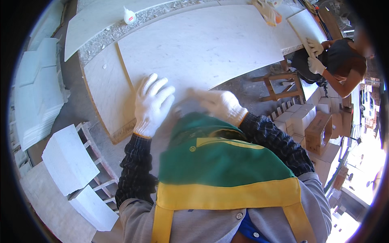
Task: The person repeatedly picks up white stone slabs from a workbench, wipes their surfaces with gloved hands, and stacks them on a nearby rack. The person also uses a small tool to scrape or smooth the slab surface while seated at the bench. Coworkers are visible performing similar tasks at adjacent stations.
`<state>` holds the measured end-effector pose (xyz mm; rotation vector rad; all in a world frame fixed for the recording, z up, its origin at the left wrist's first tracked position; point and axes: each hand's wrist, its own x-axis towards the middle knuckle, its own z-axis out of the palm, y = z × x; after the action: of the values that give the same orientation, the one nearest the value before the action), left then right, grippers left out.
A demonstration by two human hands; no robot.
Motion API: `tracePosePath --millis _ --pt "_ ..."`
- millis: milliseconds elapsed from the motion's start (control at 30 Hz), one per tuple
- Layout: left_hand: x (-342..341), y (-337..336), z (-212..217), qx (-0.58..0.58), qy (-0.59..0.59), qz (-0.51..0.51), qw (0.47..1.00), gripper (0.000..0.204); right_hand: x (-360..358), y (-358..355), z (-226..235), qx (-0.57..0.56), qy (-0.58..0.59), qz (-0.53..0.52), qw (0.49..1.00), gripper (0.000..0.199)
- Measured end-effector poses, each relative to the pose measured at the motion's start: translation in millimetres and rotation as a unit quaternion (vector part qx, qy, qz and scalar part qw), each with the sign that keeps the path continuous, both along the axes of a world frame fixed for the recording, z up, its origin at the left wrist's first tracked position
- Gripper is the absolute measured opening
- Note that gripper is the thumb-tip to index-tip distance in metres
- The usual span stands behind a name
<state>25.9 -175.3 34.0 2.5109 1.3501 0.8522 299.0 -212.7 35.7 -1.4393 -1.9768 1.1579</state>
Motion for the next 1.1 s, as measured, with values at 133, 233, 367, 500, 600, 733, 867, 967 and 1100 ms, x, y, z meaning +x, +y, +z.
tracePosePath --millis 133,233,367,500,600,733,867,967,1100 --pt "2 11 0 -0.015 0.026 -0.052 0.998 0.023 3 -13 12 -0.031 -0.011 0.069 0.997 0.049" --pt "3 19 0 -0.021 0.04 -0.097 0.994 0.025 16 -29 18 -0.11 0.051 -0.046 0.992 0.046" --pt "13 31 -5 -0.045 0.098 -0.132 0.985 0.047 39 -54 22 -0.115 -0.043 -0.191 0.974 0.05" --pt "23 36 -10 -0.065 0.101 -0.151 0.981 0.058 48 -81 21 -0.176 -0.012 -0.346 0.922 0.052" --pt "23 38 -8 -0.067 0.09 -0.171 0.979 0.059 50 -88 18 -0.171 0.034 -0.397 0.901 0.056" --pt "22 37 0 -0.083 0.068 -0.177 0.978 0.056 59 -70 20 -0.159 0.041 -0.404 0.9 0.058" --pt "23 37 8 -0.096 0.051 -0.175 0.979 0.05 72 -14 33 -0.033 -0.032 -0.318 0.947 0.056" --pt "24 37 12 -0.115 0.048 -0.178 0.976 0.047 83 49 45 -0.017 -0.05 -0.276 0.96 0.055" --pt "28 39 14 -0.137 0.072 -0.16 0.975 0.051 94 142 58 0.059 -0.075 -0.204 0.974 0.05"
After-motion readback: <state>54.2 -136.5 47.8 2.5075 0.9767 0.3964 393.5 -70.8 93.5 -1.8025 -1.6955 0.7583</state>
